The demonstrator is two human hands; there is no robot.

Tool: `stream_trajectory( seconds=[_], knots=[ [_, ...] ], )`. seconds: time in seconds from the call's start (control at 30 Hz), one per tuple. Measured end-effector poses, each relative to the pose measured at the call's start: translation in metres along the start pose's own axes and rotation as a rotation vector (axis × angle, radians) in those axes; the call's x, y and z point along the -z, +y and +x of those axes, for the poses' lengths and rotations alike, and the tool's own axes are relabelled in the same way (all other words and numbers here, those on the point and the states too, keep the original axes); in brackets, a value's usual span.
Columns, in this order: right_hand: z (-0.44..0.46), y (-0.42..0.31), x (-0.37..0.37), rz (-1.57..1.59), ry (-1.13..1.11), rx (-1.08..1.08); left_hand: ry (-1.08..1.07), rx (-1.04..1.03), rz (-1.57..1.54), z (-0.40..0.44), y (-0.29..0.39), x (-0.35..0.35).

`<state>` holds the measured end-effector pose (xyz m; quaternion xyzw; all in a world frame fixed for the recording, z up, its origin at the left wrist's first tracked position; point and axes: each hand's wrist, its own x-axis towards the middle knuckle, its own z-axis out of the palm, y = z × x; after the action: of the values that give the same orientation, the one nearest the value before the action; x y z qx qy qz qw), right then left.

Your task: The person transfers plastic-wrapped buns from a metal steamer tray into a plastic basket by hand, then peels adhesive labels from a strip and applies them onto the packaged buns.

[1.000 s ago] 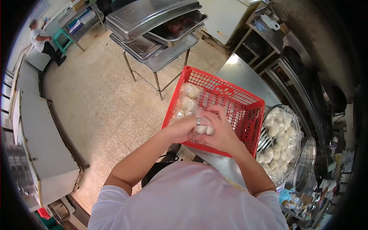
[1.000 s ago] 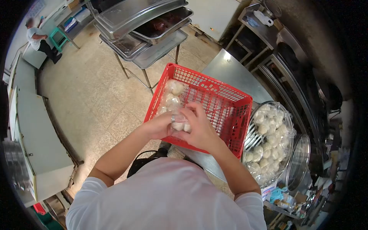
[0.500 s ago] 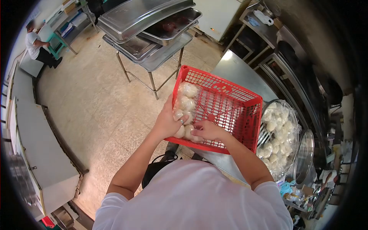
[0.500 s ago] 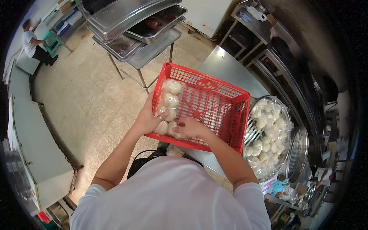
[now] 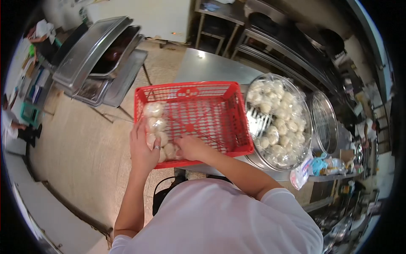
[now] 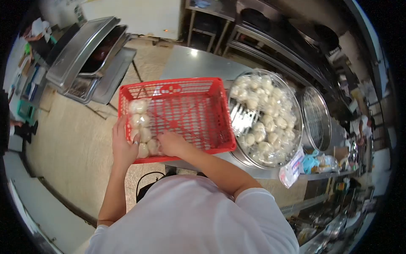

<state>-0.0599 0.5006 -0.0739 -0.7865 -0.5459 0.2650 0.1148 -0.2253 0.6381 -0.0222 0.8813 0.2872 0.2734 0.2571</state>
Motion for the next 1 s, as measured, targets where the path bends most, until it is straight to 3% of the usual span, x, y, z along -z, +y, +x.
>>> stream_trajectory(
  seconds=[0.1,0.2,0.27,0.33,0.43,0.53,0.57,0.67,0.77,0.87,1.0],
  knots=[
    [-0.040,0.012,0.048,0.142,0.274,-0.010,-0.295,0.020,-0.205,0.000,0.027,-0.017],
    [-0.108,0.066,0.112,0.195,0.501,-0.161,-0.780,0.145,0.076,0.005,0.046,-0.034],
    [-0.159,0.113,0.137,0.216,0.703,-0.479,-0.788,0.156,0.145,0.009,0.059,-0.039],
    [-0.216,0.200,0.130,-0.034,0.722,-0.581,-0.792,0.168,0.216,0.014,0.068,-0.043],
    [-0.257,0.247,0.111,-0.078,0.416,-0.868,-0.653,0.109,0.136,0.025,0.083,-0.055],
    [-0.255,0.244,0.083,-0.123,0.464,-0.822,-0.577,0.099,-0.005,0.026,0.116,-0.075],
    [-0.254,0.243,0.090,-0.025,0.431,-0.898,-0.552,0.095,-0.056,0.024,0.124,-0.081],
    [-0.263,0.266,0.078,0.029,0.660,-0.838,-0.576,-0.008,-0.042,0.024,0.161,-0.089],
    [-0.286,0.212,0.106,0.081,0.601,-0.703,-0.615,0.004,-0.218,0.016,0.176,-0.095],
    [-0.292,0.202,0.099,-0.025,0.237,-0.611,-0.542,-0.183,-0.264,0.007,0.180,-0.101],
    [-0.289,0.211,0.093,0.092,0.574,-0.474,-0.622,-0.129,-0.318,0.004,0.194,-0.097]
  ],
)
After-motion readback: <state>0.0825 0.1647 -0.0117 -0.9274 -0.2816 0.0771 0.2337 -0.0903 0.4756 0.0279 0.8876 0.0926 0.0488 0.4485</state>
